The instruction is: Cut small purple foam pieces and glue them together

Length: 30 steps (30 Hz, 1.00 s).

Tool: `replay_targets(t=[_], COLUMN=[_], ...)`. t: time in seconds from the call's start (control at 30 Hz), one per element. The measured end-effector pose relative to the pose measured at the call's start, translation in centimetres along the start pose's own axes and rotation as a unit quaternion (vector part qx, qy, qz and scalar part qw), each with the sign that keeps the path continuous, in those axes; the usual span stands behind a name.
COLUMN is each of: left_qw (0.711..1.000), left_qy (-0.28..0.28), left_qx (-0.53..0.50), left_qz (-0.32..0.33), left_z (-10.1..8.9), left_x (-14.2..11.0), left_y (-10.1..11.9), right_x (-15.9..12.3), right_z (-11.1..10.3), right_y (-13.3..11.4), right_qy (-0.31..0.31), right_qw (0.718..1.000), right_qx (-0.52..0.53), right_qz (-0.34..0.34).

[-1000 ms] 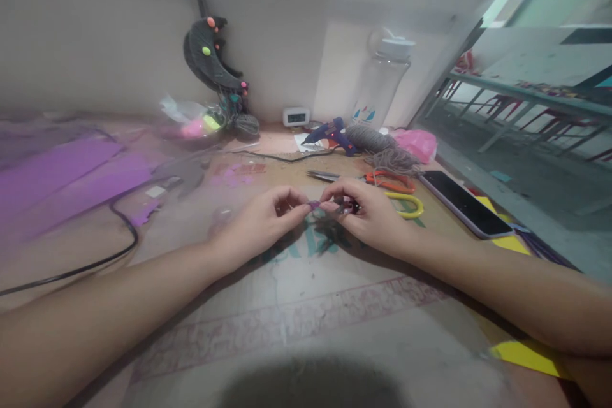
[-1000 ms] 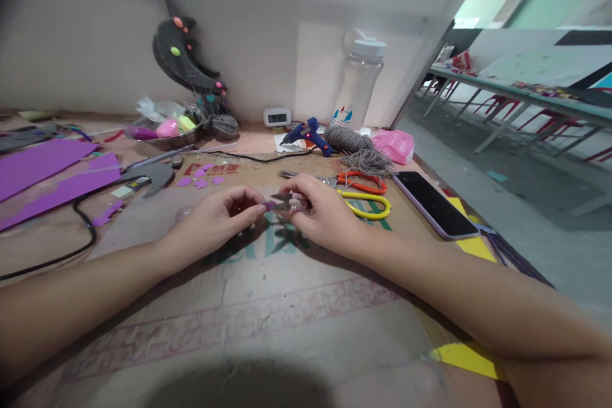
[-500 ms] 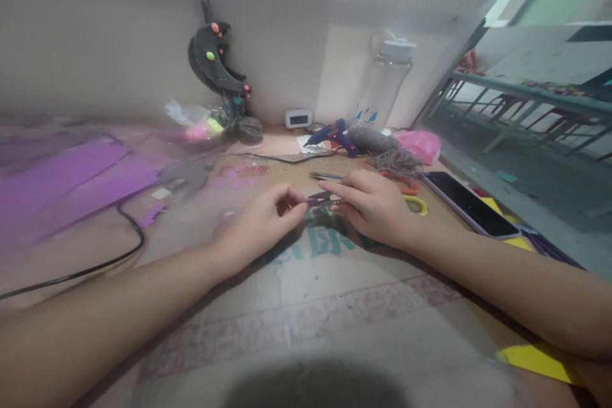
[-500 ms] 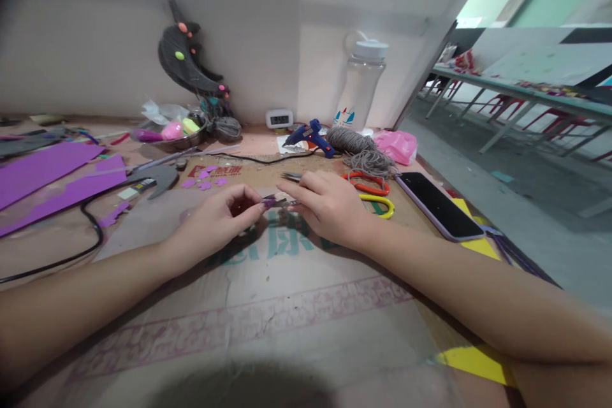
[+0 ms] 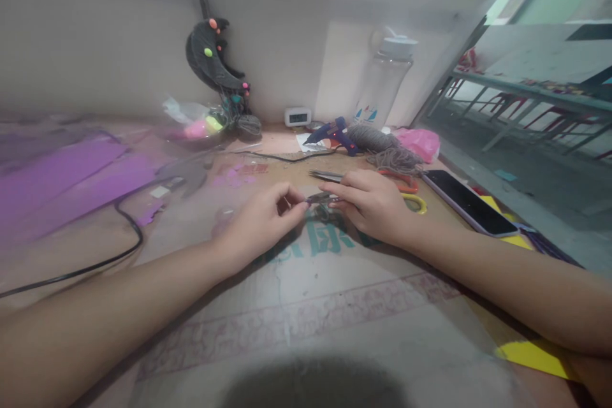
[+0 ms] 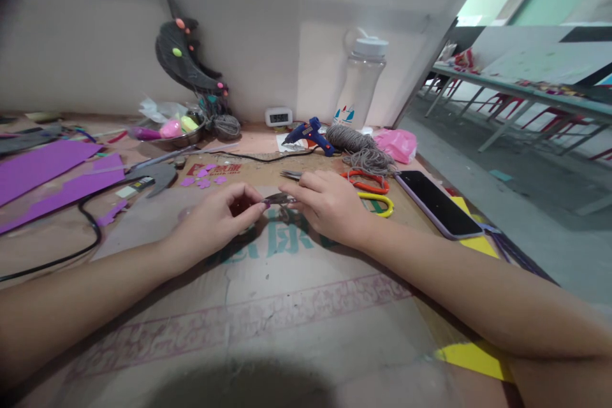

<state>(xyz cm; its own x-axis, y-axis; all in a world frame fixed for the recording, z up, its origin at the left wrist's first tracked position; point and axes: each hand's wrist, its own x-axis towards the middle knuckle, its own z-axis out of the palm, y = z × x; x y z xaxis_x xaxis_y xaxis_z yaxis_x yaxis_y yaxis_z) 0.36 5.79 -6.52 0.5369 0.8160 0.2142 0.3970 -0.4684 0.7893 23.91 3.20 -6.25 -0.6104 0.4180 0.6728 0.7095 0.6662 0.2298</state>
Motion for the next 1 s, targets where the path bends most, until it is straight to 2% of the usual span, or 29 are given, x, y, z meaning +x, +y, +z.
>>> replay_targets(t=[0.4,0.67,0.87,1.0], left_qw=[1.000,1.000,1.000,1.000], left_qy=[-0.005,-0.005,-0.007,0.000], left_qx=[0.016,0.025,-0.003,-0.005], left_qz=[0.004,0.003,-0.009,-0.014], left_z=[-0.18,-0.06,-0.03,-0.04], left_x=[-0.05,-0.03,0.06,0.12], left_y=[0.04,0.06,0.09,0.11], right_x=[-0.06,-0.15,0.05,-0.06], right_z=[-0.08,0.02,-0.34,-0.05], right_y=[0.17,0.19,-0.04,0.11], right_qy=[-0.024,-0.016,-0.025,-0.017], right_qw=[0.999,0.999,0.996,0.998], right_qx=[0.033,0.044,0.061,0.037], right_qz=[0.020,0.020,0.064,0.047])
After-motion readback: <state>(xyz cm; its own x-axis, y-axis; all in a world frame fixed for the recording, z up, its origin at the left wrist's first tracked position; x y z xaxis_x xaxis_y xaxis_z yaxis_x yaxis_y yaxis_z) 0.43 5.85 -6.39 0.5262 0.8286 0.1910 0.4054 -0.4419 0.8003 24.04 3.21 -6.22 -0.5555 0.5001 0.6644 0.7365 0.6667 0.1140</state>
